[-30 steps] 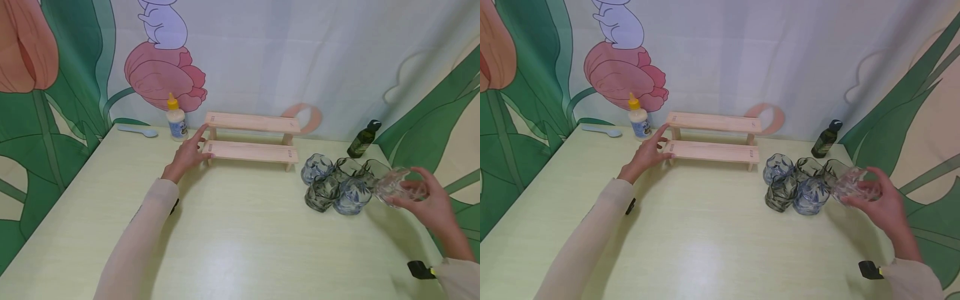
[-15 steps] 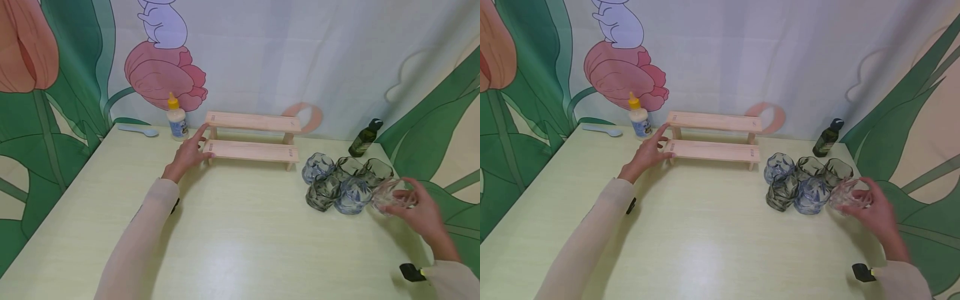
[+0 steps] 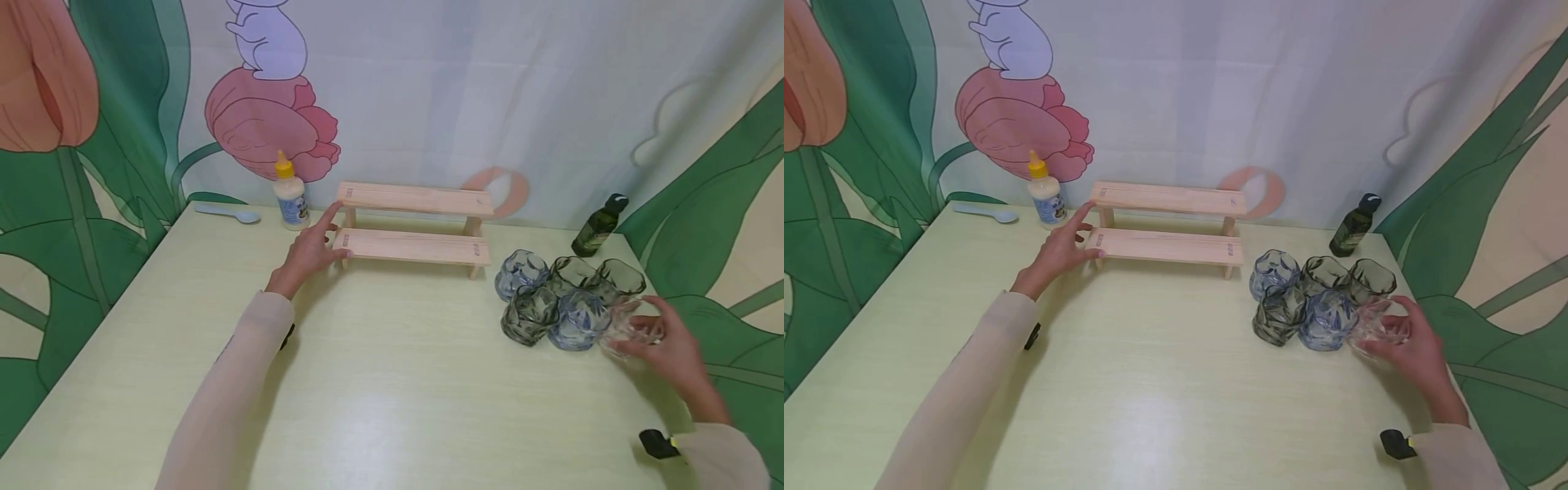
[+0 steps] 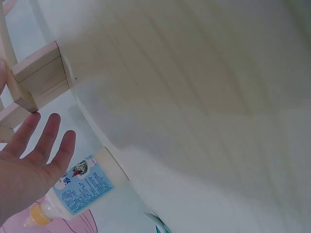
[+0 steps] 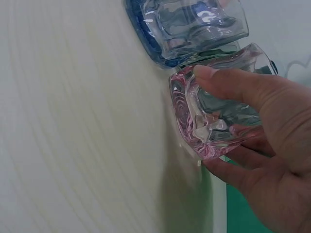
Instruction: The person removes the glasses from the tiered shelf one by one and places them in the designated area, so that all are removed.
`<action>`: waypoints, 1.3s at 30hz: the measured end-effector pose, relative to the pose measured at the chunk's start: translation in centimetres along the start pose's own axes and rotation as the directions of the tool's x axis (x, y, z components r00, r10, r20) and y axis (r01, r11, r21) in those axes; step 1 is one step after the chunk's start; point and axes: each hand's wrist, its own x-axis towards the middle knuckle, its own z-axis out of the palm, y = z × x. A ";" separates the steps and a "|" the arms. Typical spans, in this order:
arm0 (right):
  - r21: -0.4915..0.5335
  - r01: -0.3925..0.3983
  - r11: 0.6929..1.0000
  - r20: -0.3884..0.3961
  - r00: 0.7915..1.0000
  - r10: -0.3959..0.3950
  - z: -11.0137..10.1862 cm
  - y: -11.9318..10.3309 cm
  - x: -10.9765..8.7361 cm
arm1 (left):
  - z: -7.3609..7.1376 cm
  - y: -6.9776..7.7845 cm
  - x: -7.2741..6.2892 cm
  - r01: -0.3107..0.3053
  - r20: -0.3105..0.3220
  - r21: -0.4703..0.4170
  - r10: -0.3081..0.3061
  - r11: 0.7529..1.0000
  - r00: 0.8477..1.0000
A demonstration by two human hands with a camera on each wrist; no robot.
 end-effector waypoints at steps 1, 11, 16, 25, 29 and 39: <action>-0.005 0.000 1.000 0.001 1.000 0.000 0.1 0.0 0.0 | 0.0 0.0 0.0 0.000 0.001 0.000 0.000 1.000 1.000; -0.014 -0.008 1.000 -0.001 1.000 0.008 0.6 -0.1 0.2 | -0.1 0.1 0.0 -0.002 0.000 -0.004 0.002 1.000 1.000; -0.011 -0.014 1.000 0.014 1.000 0.014 0.6 0.0 0.1 | 0.0 0.1 0.1 -0.001 -0.002 0.003 0.001 1.000 1.000; 0.006 -0.011 1.000 0.018 1.000 0.011 0.8 0.0 0.2 | 0.1 -0.1 0.2 0.004 0.001 0.003 -0.004 1.000 1.000; 0.012 0.002 1.000 0.027 1.000 -0.002 0.7 0.0 0.0 | 0.1 -0.1 0.1 0.005 0.003 0.000 -0.005 1.000 1.000; 0.065 -0.029 0.997 0.073 0.997 0.024 -0.3 -0.5 -0.3 | 0.1 -0.1 0.1 0.004 -0.002 0.000 -0.004 1.000 1.000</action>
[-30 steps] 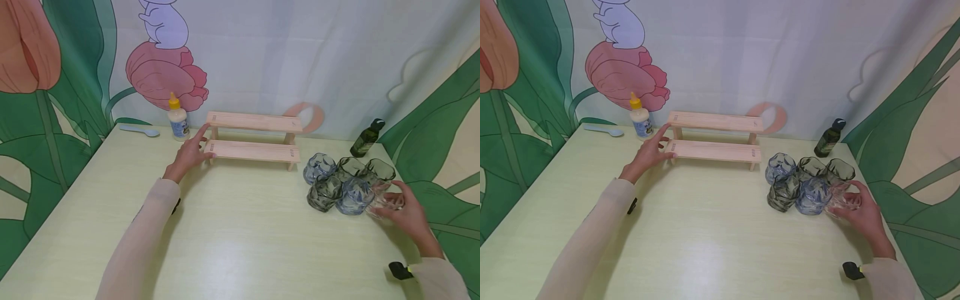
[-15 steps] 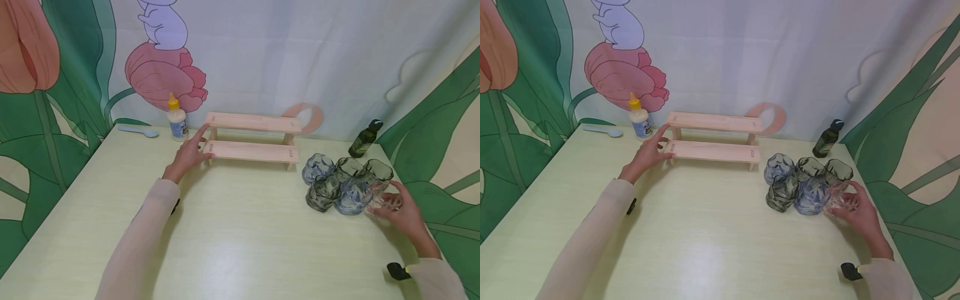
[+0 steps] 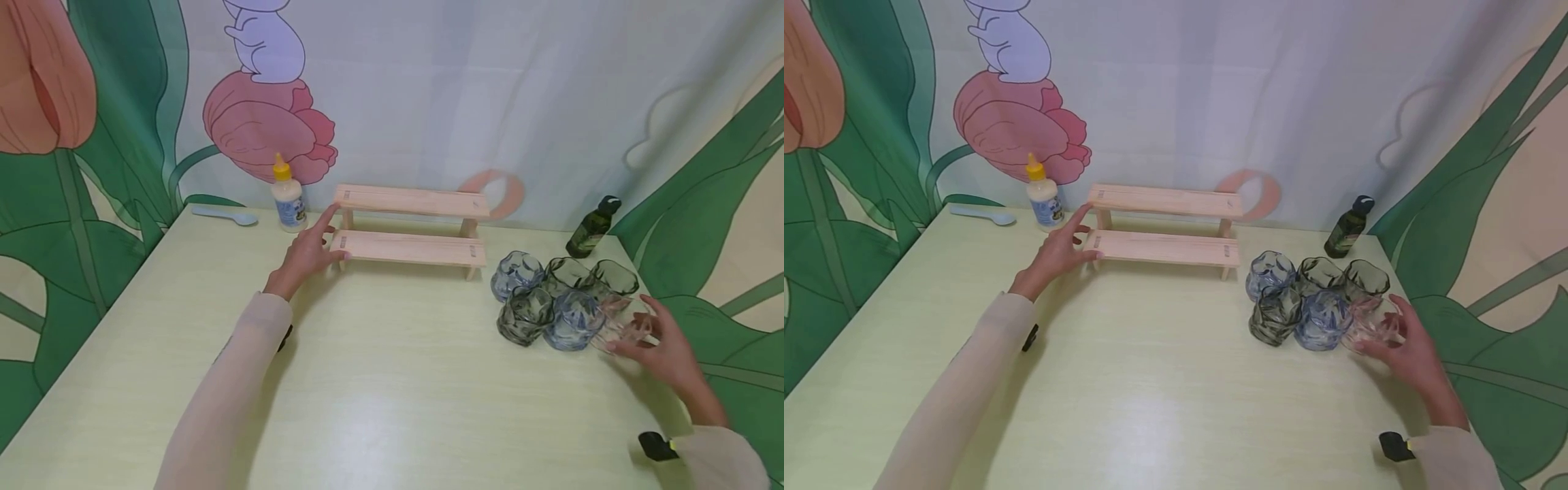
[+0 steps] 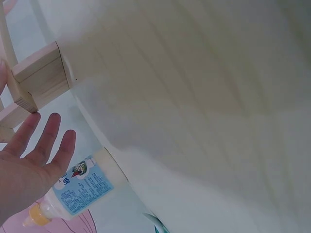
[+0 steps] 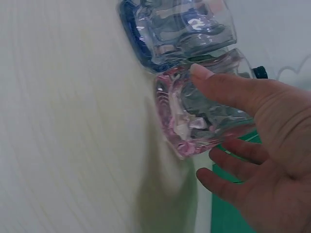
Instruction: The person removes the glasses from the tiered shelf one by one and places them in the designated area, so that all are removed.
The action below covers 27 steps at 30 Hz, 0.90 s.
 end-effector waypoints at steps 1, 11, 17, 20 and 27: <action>-0.003 -0.006 1.000 0.004 1.000 0.006 -0.2 -0.2 -0.1 | 0.0 0.0 0.1 -0.003 0.001 0.001 0.003 1.000 1.000; -0.006 0.034 0.999 -0.011 0.999 -0.034 -2.5 -4.0 1.0 | -0.6 -0.4 0.1 -0.014 0.006 0.017 0.014 1.000 1.000; -0.019 0.054 0.998 -0.042 0.998 -0.054 -2.5 -8.4 3.2 | -0.7 -0.8 0.0 -0.041 -0.005 0.018 0.041 0.999 0.999; -0.010 0.083 0.997 -0.044 0.996 -0.083 -1.9 -10.6 4.6 | -0.6 -0.9 -0.1 -0.057 -0.026 0.030 0.057 0.998 0.998; 0.000 0.167 0.986 -0.046 0.985 -0.167 0.7 -15.1 8.1 | -0.7 -0.7 -0.1 -0.053 -0.134 0.155 0.075 0.986 0.988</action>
